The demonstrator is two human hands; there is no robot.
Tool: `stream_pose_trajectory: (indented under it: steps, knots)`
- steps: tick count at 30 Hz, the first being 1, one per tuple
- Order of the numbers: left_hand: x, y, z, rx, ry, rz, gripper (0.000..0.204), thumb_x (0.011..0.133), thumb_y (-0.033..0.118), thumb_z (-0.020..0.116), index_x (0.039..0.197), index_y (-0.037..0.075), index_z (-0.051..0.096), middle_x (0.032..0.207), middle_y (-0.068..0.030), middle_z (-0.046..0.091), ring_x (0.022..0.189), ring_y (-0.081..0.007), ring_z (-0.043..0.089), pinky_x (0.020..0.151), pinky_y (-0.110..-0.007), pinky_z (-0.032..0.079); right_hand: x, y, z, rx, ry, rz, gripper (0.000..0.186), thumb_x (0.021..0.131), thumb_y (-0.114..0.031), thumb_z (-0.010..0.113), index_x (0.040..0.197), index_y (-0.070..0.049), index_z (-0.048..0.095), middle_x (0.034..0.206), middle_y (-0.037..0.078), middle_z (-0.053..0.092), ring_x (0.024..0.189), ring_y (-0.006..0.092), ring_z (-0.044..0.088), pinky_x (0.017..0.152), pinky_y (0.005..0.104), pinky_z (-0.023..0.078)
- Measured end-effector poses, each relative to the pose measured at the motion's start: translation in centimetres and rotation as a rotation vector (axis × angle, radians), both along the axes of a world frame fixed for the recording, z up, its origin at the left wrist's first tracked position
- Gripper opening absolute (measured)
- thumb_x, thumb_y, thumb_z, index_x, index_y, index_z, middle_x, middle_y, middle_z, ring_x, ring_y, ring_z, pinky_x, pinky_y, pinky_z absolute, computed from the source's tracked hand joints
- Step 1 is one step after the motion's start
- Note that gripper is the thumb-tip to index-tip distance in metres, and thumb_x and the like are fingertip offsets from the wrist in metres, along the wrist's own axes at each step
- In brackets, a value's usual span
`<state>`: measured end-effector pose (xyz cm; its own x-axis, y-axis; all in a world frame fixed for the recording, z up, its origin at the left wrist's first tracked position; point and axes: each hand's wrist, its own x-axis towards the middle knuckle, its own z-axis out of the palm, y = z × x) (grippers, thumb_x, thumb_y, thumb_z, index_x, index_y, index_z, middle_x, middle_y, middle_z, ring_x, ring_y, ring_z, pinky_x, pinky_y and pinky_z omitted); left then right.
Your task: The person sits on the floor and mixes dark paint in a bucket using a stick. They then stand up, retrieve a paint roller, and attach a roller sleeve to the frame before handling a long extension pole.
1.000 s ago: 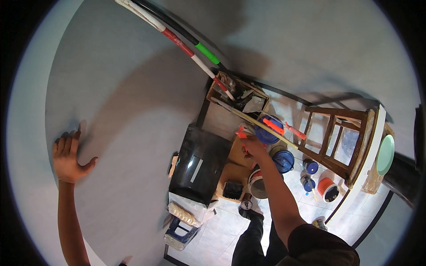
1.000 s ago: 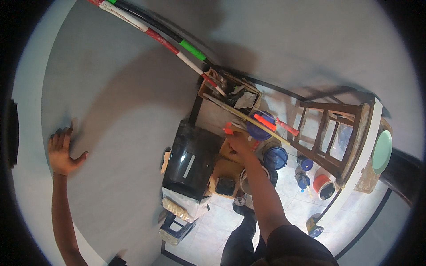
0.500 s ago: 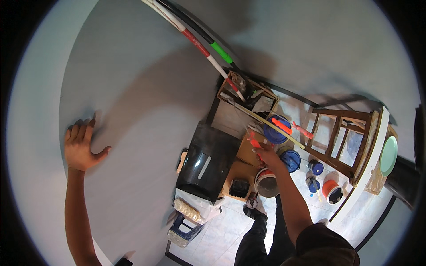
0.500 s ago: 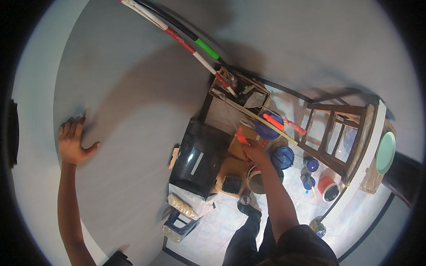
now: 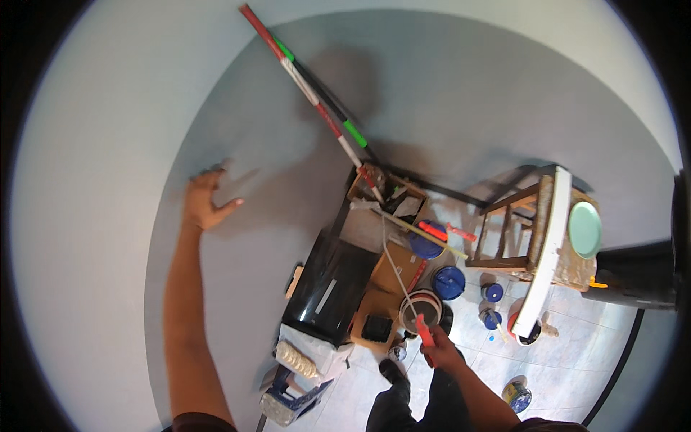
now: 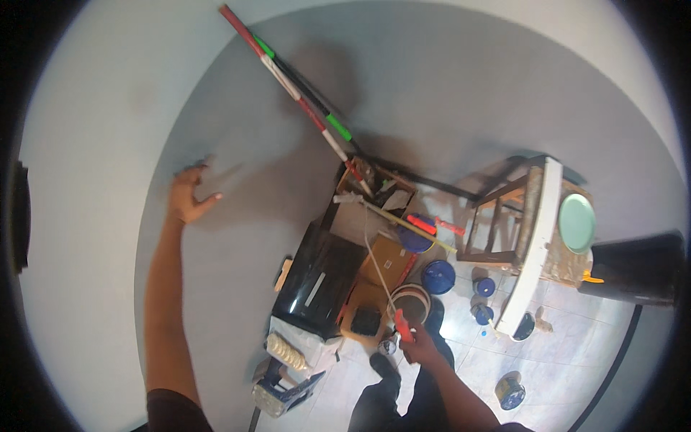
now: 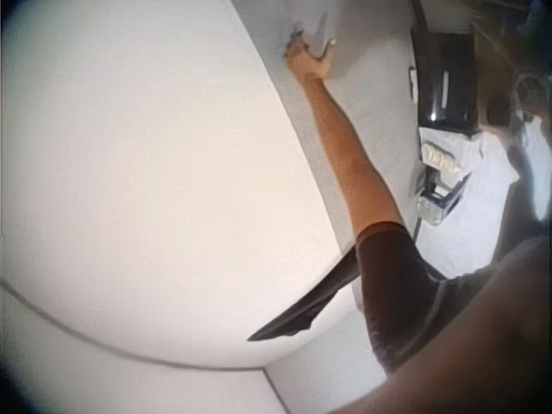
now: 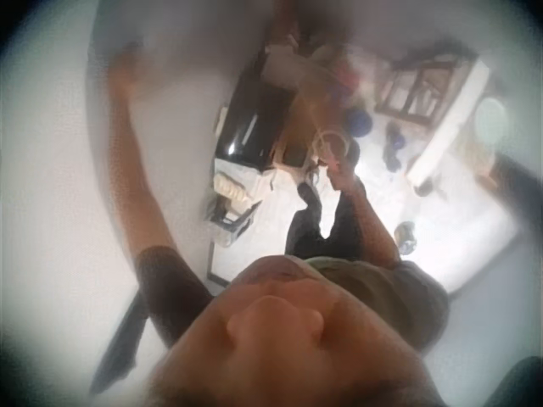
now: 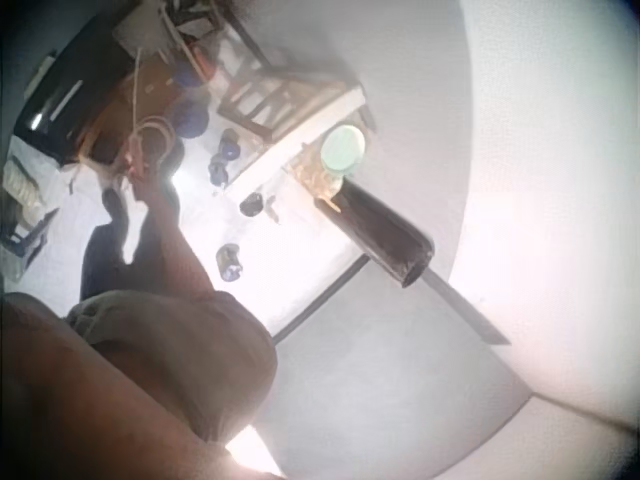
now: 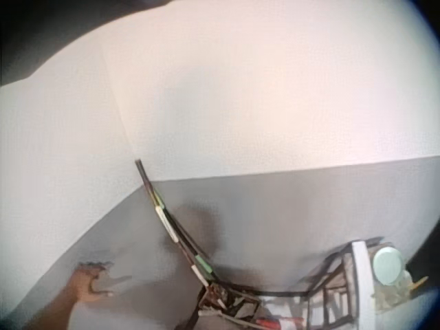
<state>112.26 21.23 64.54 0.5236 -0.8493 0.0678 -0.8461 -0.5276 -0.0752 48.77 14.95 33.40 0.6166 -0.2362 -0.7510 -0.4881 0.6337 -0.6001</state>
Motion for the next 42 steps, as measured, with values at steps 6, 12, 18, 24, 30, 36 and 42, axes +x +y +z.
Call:
stream_pose_trajectory:
  steps: [6, 12, 18, 24, 30, 36, 42]
  knots:
    - [-16.8, 4.9, -8.8, -0.467, 0.166, -0.065, 0.084, 0.09, 0.051, 0.079, 0.149, -0.001, 0.053, 0.148, -0.0219, 0.056, 0.132, -0.0415, 0.054, 0.114, -0.052, 0.041, -10.3, 6.4, 12.0, -0.686, 0.156, 0.221, 0.043, 0.085, -0.013, 0.071, 0.123, -0.009, 0.051, 0.101, 0.023, 0.072, 0.097, 0.045, 0.073, 0.08, 0.051, 0.056]
    - [-27.6, 11.2, 1.6, -0.613, -0.035, -0.374, 0.068, 0.097, 0.04, 0.073, 0.149, 0.001, 0.052, 0.147, -0.0235, 0.057, 0.129, -0.0424, 0.056, 0.109, -0.052, 0.042, -18.6, 17.3, 19.9, -1.076, 0.119, 0.097, 0.03, 0.083, -0.006, 0.065, 0.111, -0.007, 0.052, 0.078, 0.019, 0.067, 0.07, 0.0397, 0.07, 0.065, 0.0429, 0.054]
    - [-32.7, 15.2, 10.9, -0.648, 0.42, -0.486, 0.046, 0.104, 0.036, 0.065, 0.132, 0.001, 0.057, 0.106, -0.024, 0.071, 0.097, -0.0442, 0.068, 0.081, -0.052, 0.051, -24.4, 27.0, 24.6, -1.269, 0.146, 0.059, 0.038, 0.082, -0.001, 0.066, 0.117, -0.006, 0.051, 0.085, 0.021, 0.071, 0.078, 0.0453, 0.073, 0.067, 0.0476, 0.057]
    - [-41.8, 14.7, 16.3, -0.679, 0.462, -0.602, 0.038, 0.107, 0.037, 0.062, 0.112, -0.001, 0.062, 0.073, -0.0243, 0.065, 0.073, -0.0486, 0.065, 0.065, -0.05, 0.052, -29.8, 32.3, 27.0, -1.195, 0.004, -0.076, 0.033, 0.089, -0.007, 0.07, 0.115, -0.003, 0.051, 0.075, 0.015, 0.067, 0.065, 0.0307, 0.07, 0.059, 0.0385, 0.052]
    - [-54.6, 13.0, 20.7, -0.54, 0.79, -0.863, 0.033, 0.109, 0.03, 0.059, 0.126, 0.001, 0.064, 0.091, -0.0217, 0.073, 0.08, -0.0341, 0.072, 0.069, -0.041, 0.055, -36.2, 38.7, 28.1, -1.136, 0.183, -0.208, 0.027, 0.096, -0.018, 0.069, 0.112, -0.006, 0.051, 0.077, 0.02, 0.07, 0.071, 0.0436, 0.072, 0.061, 0.0477, 0.056]
    - [-69.8, 14.0, 24.8, -0.409, 0.997, -1.224, 0.035, 0.109, 0.014, 0.054, 0.142, 0.002, 0.057, 0.099, -0.0108, 0.071, 0.093, -0.022, 0.069, 0.089, -0.035, 0.053, -46.2, 47.3, 28.0, -1.255, 0.333, -0.477, 0.026, 0.091, -0.013, 0.073, 0.103, -0.004, 0.051, 0.057, 0.013, 0.059, 0.051, 0.0277, 0.065, 0.048, 0.0382, 0.047]
    - [-84.9, 17.0, 26.1, -0.5, 0.867, -1.465, 0.035, 0.11, 0.024, 0.058, 0.133, -0.002, 0.062, 0.088, -0.0163, 0.071, 0.077, -0.0239, 0.069, 0.072, -0.034, 0.053, -53.5, 57.7, 29.1, -1.261, 0.482, -0.69, 0.023, 0.089, -0.011, 0.072, 0.1, -0.003, 0.053, 0.061, 0.016, 0.061, 0.053, 0.0342, 0.066, 0.05, 0.0412, 0.048]
